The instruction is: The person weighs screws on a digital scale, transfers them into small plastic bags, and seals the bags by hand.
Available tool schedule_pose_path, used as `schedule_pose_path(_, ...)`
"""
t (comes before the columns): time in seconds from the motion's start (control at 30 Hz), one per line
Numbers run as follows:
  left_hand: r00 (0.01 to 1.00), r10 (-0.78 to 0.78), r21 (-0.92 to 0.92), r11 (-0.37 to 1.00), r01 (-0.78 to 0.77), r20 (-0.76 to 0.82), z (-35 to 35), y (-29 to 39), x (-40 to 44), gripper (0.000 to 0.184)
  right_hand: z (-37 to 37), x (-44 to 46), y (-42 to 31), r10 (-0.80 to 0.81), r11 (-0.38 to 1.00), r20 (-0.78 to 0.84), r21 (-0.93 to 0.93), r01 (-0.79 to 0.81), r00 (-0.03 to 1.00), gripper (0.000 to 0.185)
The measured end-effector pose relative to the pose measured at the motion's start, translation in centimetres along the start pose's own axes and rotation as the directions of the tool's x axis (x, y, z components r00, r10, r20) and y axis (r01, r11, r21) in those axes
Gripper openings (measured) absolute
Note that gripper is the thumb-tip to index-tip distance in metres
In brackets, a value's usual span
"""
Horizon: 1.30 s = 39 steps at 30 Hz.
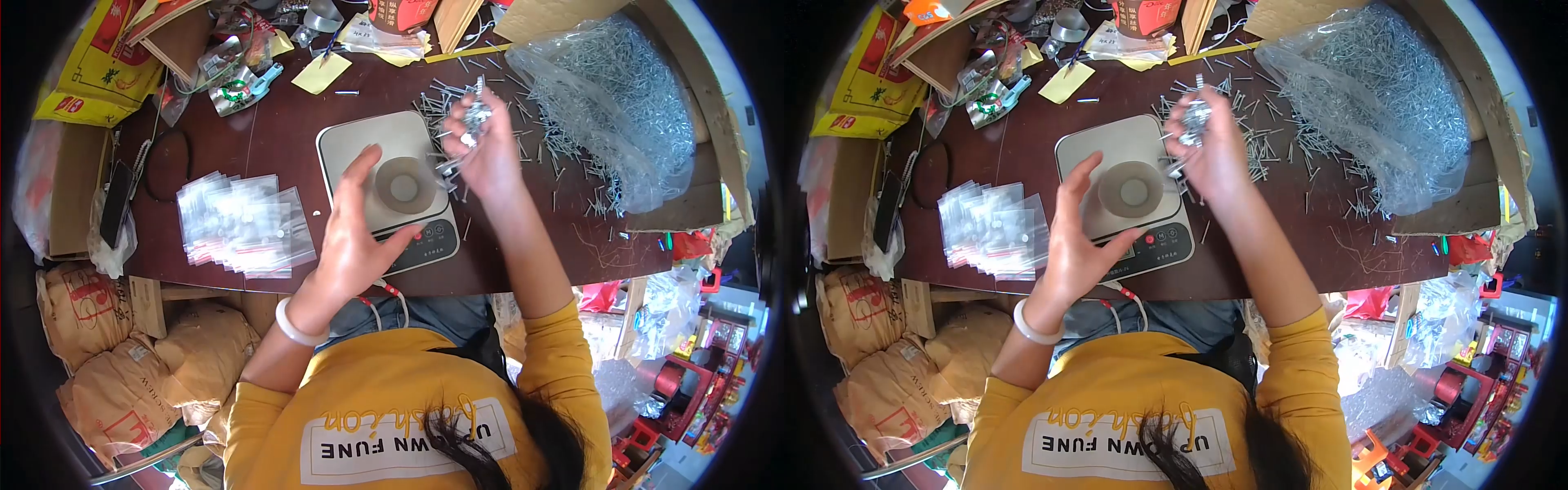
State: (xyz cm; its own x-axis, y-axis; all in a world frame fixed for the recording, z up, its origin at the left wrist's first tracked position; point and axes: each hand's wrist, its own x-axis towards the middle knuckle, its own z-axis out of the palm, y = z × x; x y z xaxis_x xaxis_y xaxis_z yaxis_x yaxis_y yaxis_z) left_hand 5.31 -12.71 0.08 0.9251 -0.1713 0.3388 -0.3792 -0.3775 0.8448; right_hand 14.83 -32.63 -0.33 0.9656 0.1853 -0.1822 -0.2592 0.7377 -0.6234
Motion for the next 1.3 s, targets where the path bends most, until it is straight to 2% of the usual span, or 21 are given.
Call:
schedule_pose_path(0.07, 0.999, -0.034, -0.02, 0.999, 0.034, 0.015, 1.0, -0.1, 0.8, 0.094, 2.2, -1.4, 1.7, 0.003, 0.999, 0.007, -0.036, -0.003, 1.0, 0.029)
schedule_pose_path(0.1, 0.999, -0.044, -0.066, 0.997, 0.044, 0.008, 1.6, -0.5, 1.1, 0.097, 2.2, -1.8, 2.4, -0.023, 0.991, 0.101, -0.13, 0.036, 0.995, 0.026)
schedule_pose_path(0.2, 0.999, -0.048, -0.143, 0.988, 0.05, 0.013, 2.3, -1.3, 1.5, 0.105, 3.0, -2.7, 3.9, -0.223, 0.86, 0.293, -0.39, 0.329, 0.93, 0.026)
schedule_pose_path(0.23, 0.998, -0.059, -0.153, 0.986, 0.06, 0.012, 2.4, -1.2, 1.5, 0.105, 2.8, -3.0, 3.7, -0.211, 0.78, 0.34, -0.506, 0.367, 0.916, 0.027)
schedule_pose_path(0.33, 0.997, -0.063, -0.164, 0.984, 0.068, 0.032, 2.4, -1.1, 1.7, 0.106, 2.9, -3.8, 4.1, -0.231, 0.744, 0.413, -0.508, 0.434, 0.881, 0.027)
schedule_pose_path(0.37, 0.997, -0.06, -0.165, 0.984, 0.066, 0.044, 2.4, -1.1, 1.8, 0.107, 2.7, -3.8, 4.0, -0.241, 0.765, 0.457, -0.454, 0.457, 0.856, 0.021)
schedule_pose_path(0.47, 0.999, -0.032, -0.187, 0.982, 0.038, 0.032, 2.1, -1.2, 1.6, 0.106, 2.2, -4.1, 2.9, -0.239, 0.715, 0.519, -0.478, 0.511, 0.82, 0.024)
schedule_pose_path(0.5, 0.999, -0.023, -0.173, 0.985, 0.027, 0.024, 1.7, -1.1, 1.5, 0.105, 2.0, -4.3, 2.2, -0.252, 0.694, 0.502, -0.502, 0.516, 0.827, 0.028)
schedule_pose_path(0.6, 1.0, -0.019, -0.146, 0.989, 0.019, 0.0, -0.4, -1.0, 0.5, 0.103, 0.4, -4.8, 0.2, -0.327, 0.615, 0.387, -0.605, 0.506, 0.862, 0.013)
schedule_pose_path(0.63, 0.999, -0.034, -0.147, 0.989, 0.033, -0.007, -1.3, -1.0, 0.0, 0.101, -0.1, -5.2, -0.3, -0.319, 0.534, 0.31, -0.722, 0.44, 0.896, 0.01)
schedule_pose_path(0.73, 0.991, -0.124, -0.213, 0.971, 0.112, -0.042, -3.5, -1.5, -1.8, 0.095, -1.0, -6.6, -1.0, -0.154, 0.046, 0.452, -0.885, 0.463, 0.879, 0.02)
schedule_pose_path(0.77, 0.993, -0.099, -0.174, 0.981, 0.087, -0.059, -4.3, -1.8, -2.4, 0.09, -1.0, -6.8, -0.5, -0.127, -0.027, 0.486, -0.873, 0.487, 0.865, 0.027)
schedule_pose_path(0.87, 0.981, -0.171, -0.073, 0.984, 0.165, -0.09, -6.0, -2.2, -4.2, 0.087, -0.9, -7.4, 0.5, -0.09, -0.081, 0.423, -0.905, 0.417, 0.902, 0.025)
schedule_pose_path(0.9, 0.972, -0.206, -0.058, 0.978, 0.2, -0.117, -6.4, -2.1, -4.8, 0.081, -1.2, -7.5, 0.7, -0.096, -0.028, 0.36, -0.933, 0.359, 0.928, 0.022)
schedule_pose_path(1.0, 0.974, -0.218, 0.084, 0.971, 0.222, -0.06, -8.1, -2.7, -6.4, 0.075, -1.9, -7.5, 0.4, -0.108, -0.104, 0.372, -0.927, 0.361, 0.922, 0.018)
schedule_pose_path(1.03, 0.966, -0.242, 0.115, 0.961, 0.251, -0.086, -8.4, -2.4, -6.7, 0.057, -2.1, -7.5, 0.1, -0.123, -0.122, 0.372, -0.926, 0.358, 0.92, 0.017)
schedule_pose_path(1.1, 0.977, -0.213, 0.218, 0.954, 0.207, 0.003, -9.2, -2.4, -7.3, 0.045, -2.6, -7.5, -0.6, -0.151, -0.158, 0.372, -0.924, 0.349, 0.916, 0.015)
schedule_pose_path(1.13, 0.978, -0.203, 0.267, 0.946, 0.183, 0.047, -9.4, -2.2, -7.4, 0.039, -2.6, -7.6, -1.1, -0.195, -0.122, 0.32, -0.946, 0.301, 0.927, 0.014)
schedule_pose_path(1.17, 0.987, -0.15, 0.395, 0.911, 0.116, 0.054, -9.3, -1.9, -7.1, 0.029, -2.4, -7.8, -1.8, -0.235, -0.083, 0.266, -0.964, 0.253, 0.935, 0.013)
schedule_pose_path(1.23, 0.989, -0.118, 0.445, 0.893, 0.065, 0.093, -9.3, -3.2, -7.7, 0.03, -2.9, -8.0, -2.7, -0.278, 0.037, 0.19, -0.977, 0.208, 0.941, 0.011)
schedule_pose_path(1.3, 0.995, -0.053, 0.482, 0.876, 0.005, 0.087, -8.9, -4.3, -8.0, 0.027, -2.3, -8.1, -3.0, -0.262, 0.079, 0.153, -0.981, 0.18, 0.953, 0.011)
